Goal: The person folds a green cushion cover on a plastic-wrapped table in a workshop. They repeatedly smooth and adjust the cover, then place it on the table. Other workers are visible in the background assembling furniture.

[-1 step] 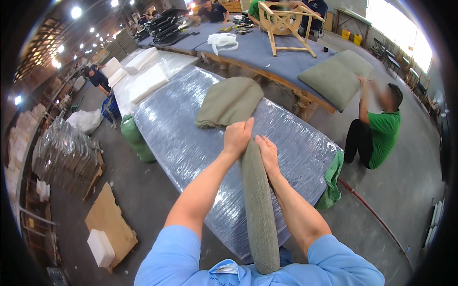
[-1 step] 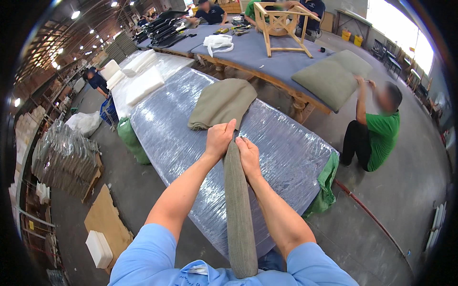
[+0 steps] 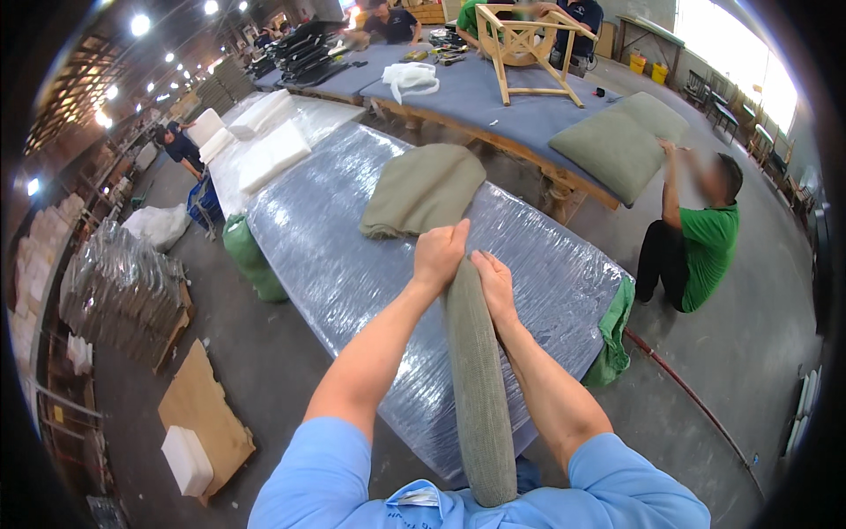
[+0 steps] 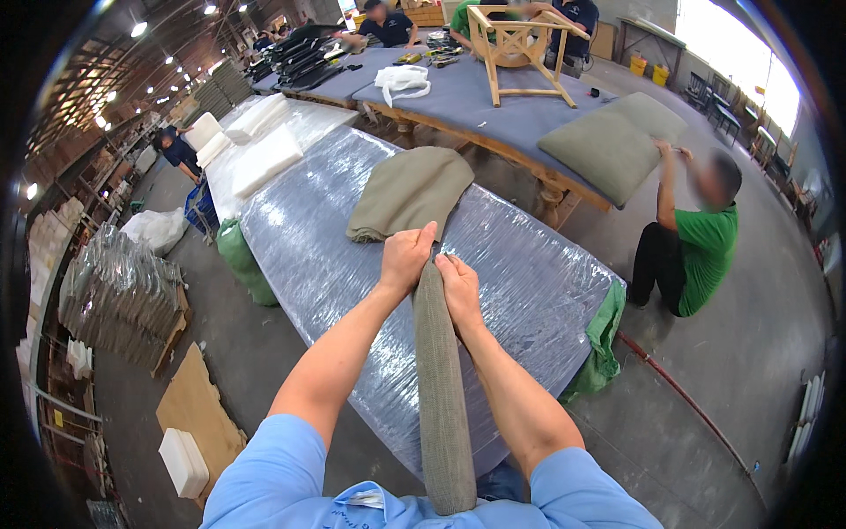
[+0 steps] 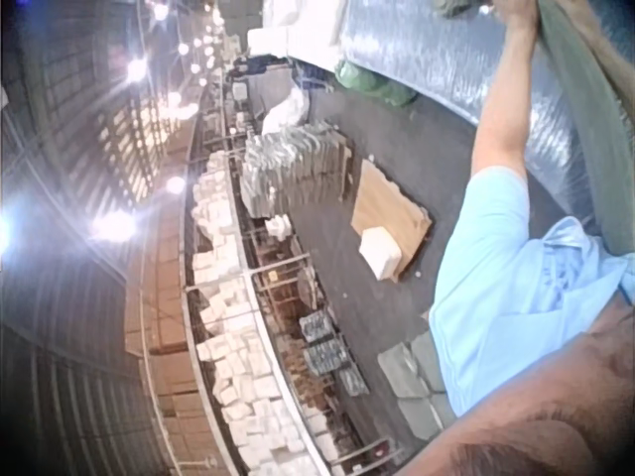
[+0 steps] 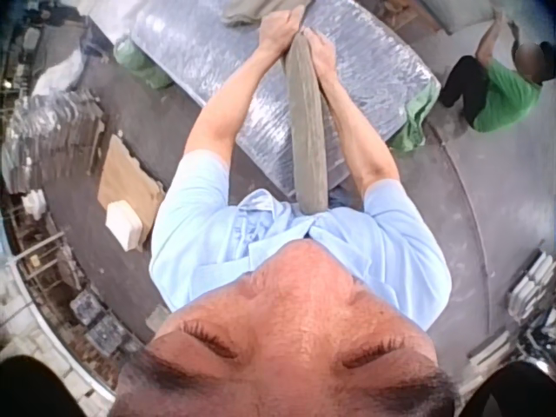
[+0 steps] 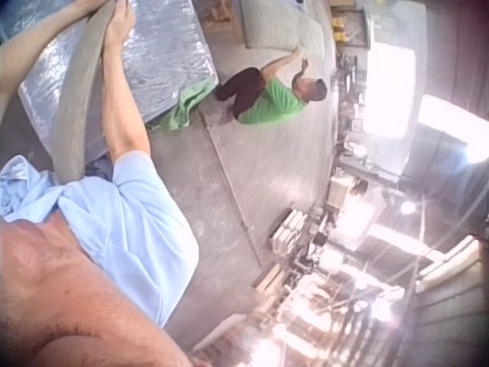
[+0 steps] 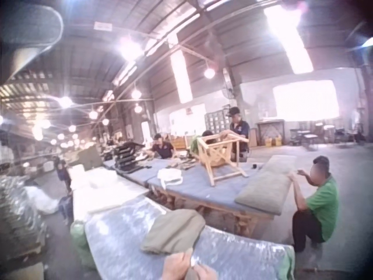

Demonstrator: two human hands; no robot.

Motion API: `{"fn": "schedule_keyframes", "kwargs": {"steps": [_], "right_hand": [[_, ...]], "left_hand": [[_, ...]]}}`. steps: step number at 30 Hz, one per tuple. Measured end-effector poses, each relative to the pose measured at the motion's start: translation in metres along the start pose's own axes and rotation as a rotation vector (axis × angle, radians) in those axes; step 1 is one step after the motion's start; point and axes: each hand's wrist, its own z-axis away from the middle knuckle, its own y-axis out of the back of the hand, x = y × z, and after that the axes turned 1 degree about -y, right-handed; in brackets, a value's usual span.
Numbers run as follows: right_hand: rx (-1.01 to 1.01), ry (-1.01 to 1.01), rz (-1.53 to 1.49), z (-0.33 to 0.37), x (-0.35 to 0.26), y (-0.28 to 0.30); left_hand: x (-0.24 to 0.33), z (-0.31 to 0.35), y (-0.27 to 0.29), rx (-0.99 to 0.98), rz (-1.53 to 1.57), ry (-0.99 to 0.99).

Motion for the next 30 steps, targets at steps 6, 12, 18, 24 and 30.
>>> {"fn": "schedule_keyframes", "kwargs": {"steps": [6, 12, 18, 24, 30], "right_hand": [[0.021, 0.078, 0.145, 0.008, -0.005, -0.025], [0.148, 0.197, 0.254, -0.034, -0.02, 0.0], [0.167, 0.059, 0.407, -0.045, -0.03, -0.009], [0.192, -0.02, 0.623, -0.057, -0.048, -0.003], [0.291, 0.122, 0.854, -0.059, -0.056, -0.005]], "left_hand": [[-0.025, 0.0, 0.04, -0.227, 0.031, 0.268], [0.0, 0.022, 0.033, -0.5, 0.618, 0.552], [0.015, 0.035, 0.036, -0.475, 0.56, 0.477], [0.036, 0.039, 0.018, -0.476, 0.392, 0.432], [0.032, 0.044, 0.005, -0.362, 0.384, 0.408]]}}
